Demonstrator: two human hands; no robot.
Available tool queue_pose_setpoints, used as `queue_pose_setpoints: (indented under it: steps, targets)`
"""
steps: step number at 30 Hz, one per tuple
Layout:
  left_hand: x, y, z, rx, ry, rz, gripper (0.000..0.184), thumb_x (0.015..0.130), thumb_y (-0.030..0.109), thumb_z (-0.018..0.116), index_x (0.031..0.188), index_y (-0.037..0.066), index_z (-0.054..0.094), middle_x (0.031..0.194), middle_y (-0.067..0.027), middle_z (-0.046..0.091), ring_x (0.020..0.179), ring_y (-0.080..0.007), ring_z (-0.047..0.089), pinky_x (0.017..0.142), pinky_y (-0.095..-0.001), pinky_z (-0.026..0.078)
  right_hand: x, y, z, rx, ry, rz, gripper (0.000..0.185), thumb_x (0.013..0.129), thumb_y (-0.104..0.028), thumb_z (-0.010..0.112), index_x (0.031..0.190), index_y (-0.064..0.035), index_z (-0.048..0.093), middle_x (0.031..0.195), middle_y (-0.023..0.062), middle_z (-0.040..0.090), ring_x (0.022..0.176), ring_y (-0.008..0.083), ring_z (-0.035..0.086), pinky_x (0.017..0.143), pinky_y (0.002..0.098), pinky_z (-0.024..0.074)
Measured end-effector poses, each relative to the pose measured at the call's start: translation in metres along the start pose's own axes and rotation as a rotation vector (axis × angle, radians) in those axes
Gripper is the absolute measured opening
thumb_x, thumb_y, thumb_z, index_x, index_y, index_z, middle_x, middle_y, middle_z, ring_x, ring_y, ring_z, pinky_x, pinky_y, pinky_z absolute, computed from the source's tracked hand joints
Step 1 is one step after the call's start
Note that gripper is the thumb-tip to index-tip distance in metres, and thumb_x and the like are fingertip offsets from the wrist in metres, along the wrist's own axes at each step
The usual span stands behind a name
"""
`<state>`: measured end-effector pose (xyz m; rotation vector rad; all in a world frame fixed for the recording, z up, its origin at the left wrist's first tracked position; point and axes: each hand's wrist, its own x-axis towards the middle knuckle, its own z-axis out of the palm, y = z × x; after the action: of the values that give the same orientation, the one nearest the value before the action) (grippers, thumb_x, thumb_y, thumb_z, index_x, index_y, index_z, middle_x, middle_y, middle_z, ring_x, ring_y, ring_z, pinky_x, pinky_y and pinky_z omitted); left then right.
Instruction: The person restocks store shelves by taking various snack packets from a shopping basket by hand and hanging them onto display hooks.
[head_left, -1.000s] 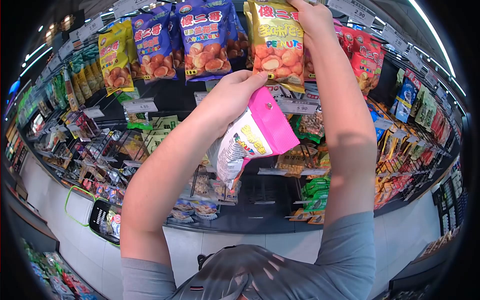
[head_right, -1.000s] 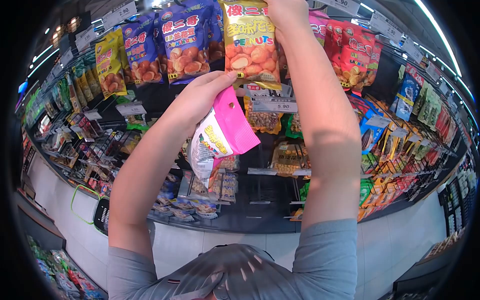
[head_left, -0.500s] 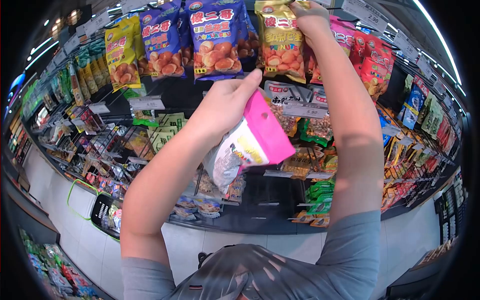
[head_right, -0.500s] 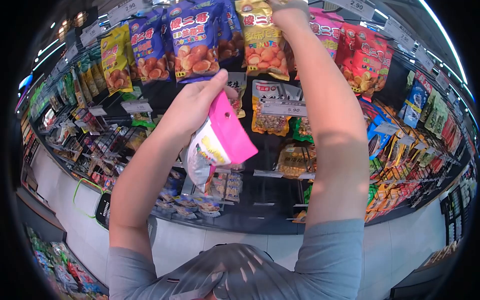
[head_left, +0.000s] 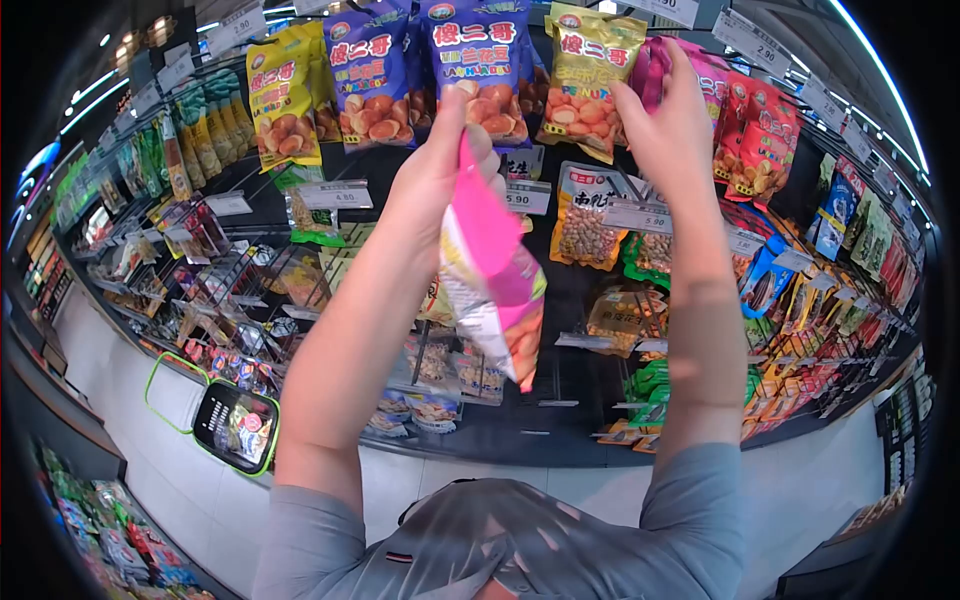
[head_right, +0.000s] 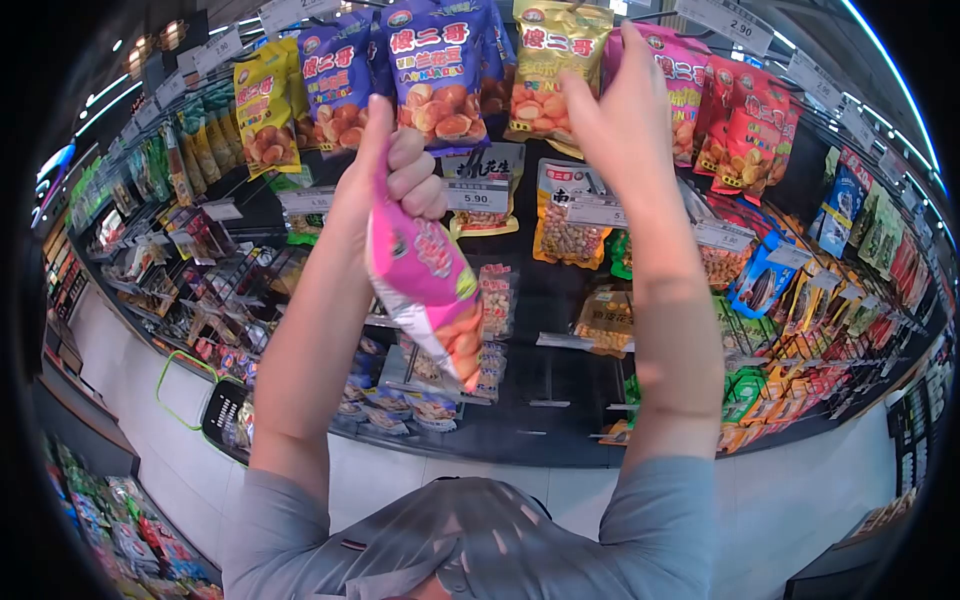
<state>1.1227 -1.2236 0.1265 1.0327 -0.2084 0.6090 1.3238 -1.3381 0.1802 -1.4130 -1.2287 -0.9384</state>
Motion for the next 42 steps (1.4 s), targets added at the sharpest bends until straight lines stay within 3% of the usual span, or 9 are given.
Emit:
queue_pose_setpoints:
  steps: [4, 10, 14, 15, 17, 21, 23, 26, 42]
  targets:
    - [-0.005, -0.006, 0.0, -0.369, -0.381, 0.008, 0.058, 0.093, 0.064, 0.026, 0.06, 0.017, 0.035, 0.05, 0.0039, 0.036, 0.049, -0.0151, 0.044, 0.051, -0.0278, 0.035, -0.091, -0.054, -0.021, 0.776, -0.412, 0.278, 0.063, 0.085, -0.025, 0.068, 0.133, 0.003, 0.038, 0.121, 0.0189, 0.054, 0.114, 0.0238, 0.053, 0.097, 0.0362, 0.0422]
    - [0.007, -0.024, 0.014, -0.4, -0.45, -0.035, 0.059, 0.094, 0.06, 0.027, 0.06, 0.013, 0.037, 0.058, -0.0001, 0.045, 0.057, -0.018, 0.049, 0.057, -0.0287, 0.041, -0.143, -0.073, -0.004, 1.603, -0.91, 0.533, 0.066, 0.084, -0.034, 0.071, 0.129, 0.0061, 0.042, 0.125, 0.0125, 0.053, 0.111, 0.0168, 0.053, 0.097, 0.0331, 0.0411]
    - [0.02, -0.038, 0.001, -0.377, -0.569, -0.073, 0.06, 0.094, 0.06, 0.03, 0.067, 0.009, 0.047, 0.072, -0.0075, 0.059, 0.072, -0.0246, 0.06, 0.063, -0.0325, 0.049, -0.142, -0.06, -0.011, 1.414, -1.112, 0.581, 0.052, 0.081, -0.035, 0.073, 0.113, 0.0036, 0.057, 0.106, 0.0075, 0.064, 0.098, 0.0124, 0.057, 0.09, 0.0304, 0.0453]
    - [0.017, -0.035, 0.006, -0.376, -0.568, -0.072, 0.06, 0.094, 0.06, 0.03, 0.067, 0.009, 0.047, 0.072, -0.0075, 0.059, 0.072, -0.0246, 0.06, 0.063, -0.0325, 0.049, -0.142, -0.062, -0.014, 1.415, -1.112, 0.581, 0.052, 0.081, -0.035, 0.073, 0.113, 0.0036, 0.057, 0.106, 0.0075, 0.064, 0.098, 0.0124, 0.057, 0.09, 0.0304, 0.0453]
    - [0.005, -0.023, 0.018, 0.087, -0.04, -0.063, 0.063, 0.091, 0.063, 0.033, 0.084, 0.005, 0.056, 0.092, -0.0149, 0.065, 0.088, -0.0301, 0.064, 0.071, -0.0363, 0.053, -0.146, -0.066, -0.018, 1.396, -0.964, 0.554, 0.05, 0.082, -0.034, 0.073, 0.112, 0.0033, 0.057, 0.105, 0.0066, 0.064, 0.095, 0.0113, 0.058, 0.087, 0.03, 0.0467]
    - [-0.003, -0.025, -0.017, -0.074, -0.197, -0.02, 0.068, 0.092, 0.061, 0.037, 0.119, 0.0, 0.051, 0.118, -0.0188, 0.058, 0.103, -0.028, 0.061, 0.086, -0.0369, 0.051, -0.152, -0.049, -0.024, 1.327, -0.78, 0.564, 0.046, 0.083, -0.027, 0.072, 0.115, 0.0009, 0.055, 0.105, 0.0067, 0.064, 0.094, 0.0107, 0.059, 0.086, 0.0303, 0.0472]
    - [-0.033, -0.046, 0.033, 0.088, 0.114, 0.198, 0.064, 0.092, 0.055, 0.046, 0.126, 0.001, 0.046, 0.126, -0.0142, 0.054, 0.111, -0.0237, 0.056, 0.095, -0.0368, 0.045, -0.144, -0.036, -0.038, 1.174, -0.814, 0.724, 0.045, 0.083, -0.023, 0.072, 0.116, 0.0, 0.053, 0.104, 0.007, 0.064, 0.094, 0.0107, 0.059, 0.085, 0.0303, 0.0477]
    - [-0.037, -0.067, 0.044, 0.71, 0.117, 0.341, 0.056, 0.087, 0.023, 0.068, 0.128, -0.002, 0.039, 0.117, -0.0096, 0.055, 0.107, -0.014, 0.053, 0.093, -0.0316, 0.042, -0.153, -0.017, -0.023, 1.092, -0.505, 0.503, 0.043, 0.082, -0.023, 0.072, 0.114, 0.0004, 0.053, 0.101, 0.0069, 0.064, 0.093, 0.0116, 0.06, 0.083, 0.0303, 0.0481]
    - [0.013, -0.117, 0.072, 0.718, 0.019, 0.265, 0.027, 0.096, 0.018, 0.054, 0.114, -0.002, 0.053, 0.104, -0.0067, 0.063, 0.094, -0.0088, 0.057, 0.082, -0.0256, 0.047, -0.139, 0.027, -0.071, 1.086, -0.378, 0.45, 0.05, 0.088, -0.025, 0.066, 0.125, -0.0006, 0.043, 0.116, 0.0083, 0.057, 0.106, 0.0147, 0.055, 0.093, 0.032, 0.043]
